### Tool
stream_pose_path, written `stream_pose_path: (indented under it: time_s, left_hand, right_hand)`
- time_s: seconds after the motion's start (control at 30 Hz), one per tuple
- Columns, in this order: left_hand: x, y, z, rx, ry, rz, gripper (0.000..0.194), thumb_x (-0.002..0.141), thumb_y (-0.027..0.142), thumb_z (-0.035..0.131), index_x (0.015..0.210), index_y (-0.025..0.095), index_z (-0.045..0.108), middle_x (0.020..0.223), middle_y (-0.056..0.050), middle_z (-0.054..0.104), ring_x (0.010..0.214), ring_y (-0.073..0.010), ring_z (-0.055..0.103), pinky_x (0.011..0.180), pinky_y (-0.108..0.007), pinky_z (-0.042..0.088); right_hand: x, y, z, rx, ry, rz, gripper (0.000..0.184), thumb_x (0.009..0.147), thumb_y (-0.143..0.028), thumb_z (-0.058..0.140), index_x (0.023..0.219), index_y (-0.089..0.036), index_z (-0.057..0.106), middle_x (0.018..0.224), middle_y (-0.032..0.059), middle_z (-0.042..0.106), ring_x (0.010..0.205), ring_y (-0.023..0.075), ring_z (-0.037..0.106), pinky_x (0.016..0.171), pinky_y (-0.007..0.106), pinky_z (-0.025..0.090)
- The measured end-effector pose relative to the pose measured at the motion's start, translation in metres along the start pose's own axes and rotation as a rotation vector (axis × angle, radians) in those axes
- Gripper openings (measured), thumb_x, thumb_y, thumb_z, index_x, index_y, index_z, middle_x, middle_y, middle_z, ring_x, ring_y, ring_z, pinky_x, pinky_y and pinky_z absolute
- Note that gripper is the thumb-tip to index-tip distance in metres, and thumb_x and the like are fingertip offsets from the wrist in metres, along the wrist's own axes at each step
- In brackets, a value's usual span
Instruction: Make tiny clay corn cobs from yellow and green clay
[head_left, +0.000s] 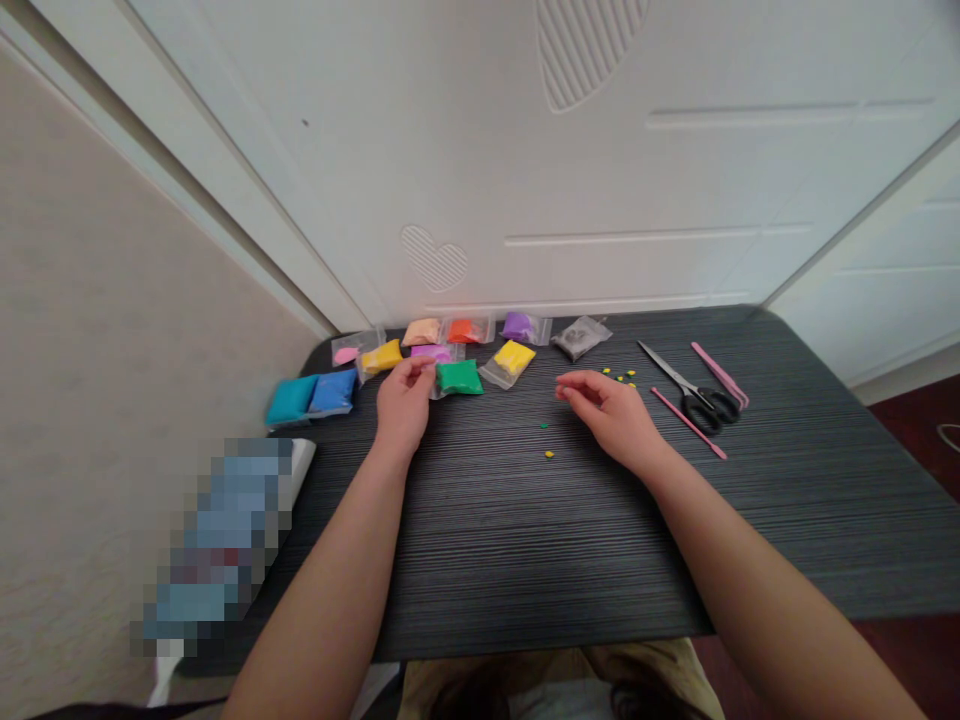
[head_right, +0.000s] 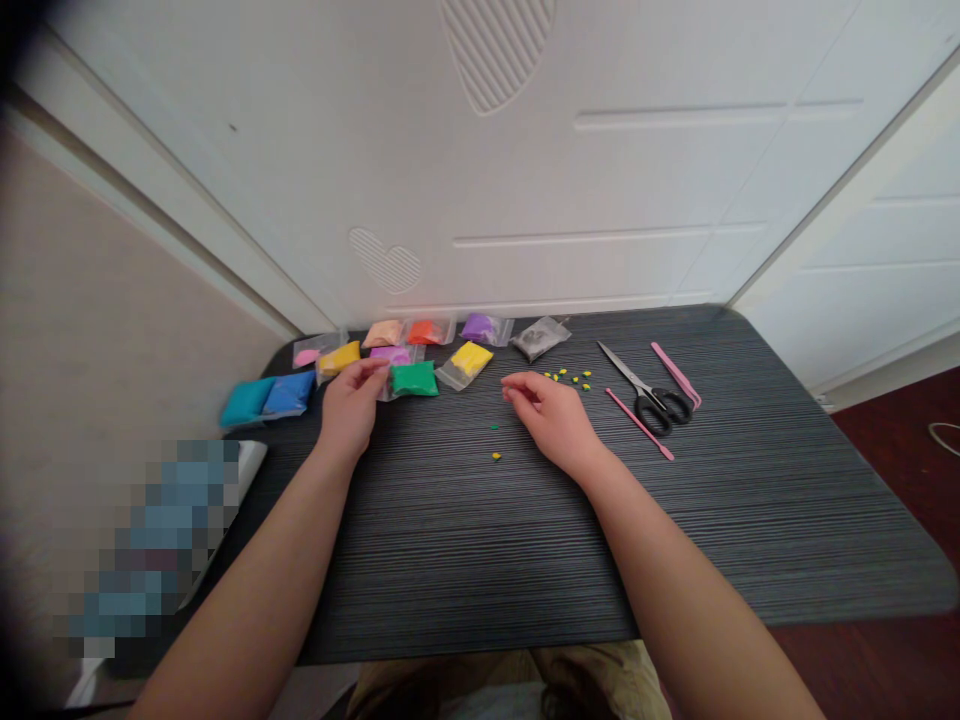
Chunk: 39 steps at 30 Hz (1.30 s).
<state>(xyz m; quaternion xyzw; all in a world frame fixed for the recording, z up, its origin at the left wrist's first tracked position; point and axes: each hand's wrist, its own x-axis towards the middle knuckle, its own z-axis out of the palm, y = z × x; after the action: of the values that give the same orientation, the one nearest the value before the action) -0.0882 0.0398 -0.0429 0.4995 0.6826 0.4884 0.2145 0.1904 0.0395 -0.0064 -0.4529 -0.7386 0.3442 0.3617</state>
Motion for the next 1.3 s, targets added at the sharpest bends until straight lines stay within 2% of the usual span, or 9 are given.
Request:
stream_pose_path:
  time_s: [0.17, 0.47, 0.77, 0.9, 1.03, 1.3]
  left_hand:
    - [0.0007, -0.001, 0.0002, -0.005, -0.003, -0.005, 0.027, 0.083, 0.032, 0.049, 0.101, 0.012, 0.054, 0.095, -0.005, 0.059, 0.082, -0.0152, 0.057, 0.073, -0.035, 0.049]
    - [0.0001, -0.0003, -0.0001, 0.003, -0.011, -0.001, 0.027, 0.084, 0.032, 0.049, 0.102, 0.013, 0.054, 0.096, -0.006, 0.058, 0.083, -0.0153, 0.057, 0.073, -0.035, 0.048]
    - [-0.0001, 0.0023, 0.0006, -0.016, 0.002, -0.017, 0.026, 0.083, 0.031, 0.05, 0.101, 0.012, 0.054, 0.095, -0.005, 0.059, 0.082, -0.0151, 0.057, 0.073, -0.035, 0.049]
    - [0.0, 0.0017, 0.0005, -0.006, -0.005, -0.008, 0.027, 0.083, 0.032, 0.049, 0.101, 0.012, 0.054, 0.095, -0.006, 0.058, 0.082, -0.0152, 0.057, 0.073, -0.035, 0.049]
    - [-0.0001, 0.0017, 0.0002, 0.001, -0.007, 0.005, 0.027, 0.083, 0.032, 0.049, 0.101, 0.012, 0.054, 0.095, -0.006, 0.059, 0.083, -0.0153, 0.057, 0.073, -0.035, 0.048]
    - [0.0004, -0.0013, 0.0008, 0.022, -0.011, 0.019, 0.028, 0.084, 0.033, 0.048, 0.103, 0.013, 0.053, 0.097, -0.006, 0.058, 0.084, -0.0158, 0.057, 0.074, -0.036, 0.048]
  right_hand:
    - [0.0003, 0.0006, 0.0, 0.005, -0.002, 0.018, 0.019, 0.083, -0.031, 0.046, 0.095, -0.024, 0.059, 0.089, 0.0013, 0.067, 0.08, 0.0156, 0.062, 0.074, 0.031, 0.047]
    - [-0.0003, -0.0069, -0.0026, -0.045, 0.019, 0.029, 0.018, 0.077, -0.038, 0.053, 0.075, -0.021, 0.057, 0.068, -0.0012, 0.061, 0.063, 0.0133, 0.056, 0.058, 0.026, 0.042]
    - [0.001, -0.0023, -0.0015, -0.044, 0.014, 0.015, 0.014, 0.08, -0.03, 0.049, 0.085, -0.023, 0.06, 0.081, 0.0004, 0.064, 0.073, 0.0148, 0.059, 0.065, 0.028, 0.045]
    - [0.0, -0.0062, -0.0028, -0.063, 0.015, 0.011, 0.017, 0.081, -0.034, 0.047, 0.08, -0.022, 0.059, 0.074, -0.0005, 0.062, 0.068, 0.0139, 0.056, 0.062, 0.027, 0.042]
    - [-0.0007, -0.0071, -0.0025, -0.075, 0.007, 0.014, 0.018, 0.078, -0.038, 0.052, 0.074, -0.021, 0.057, 0.067, -0.0013, 0.06, 0.063, 0.0132, 0.054, 0.059, 0.026, 0.041]
    - [0.0005, -0.0051, -0.0014, -0.081, -0.005, -0.005, 0.014, 0.08, -0.031, 0.05, 0.084, -0.022, 0.059, 0.077, -0.0014, 0.063, 0.07, 0.0124, 0.057, 0.065, 0.025, 0.042]
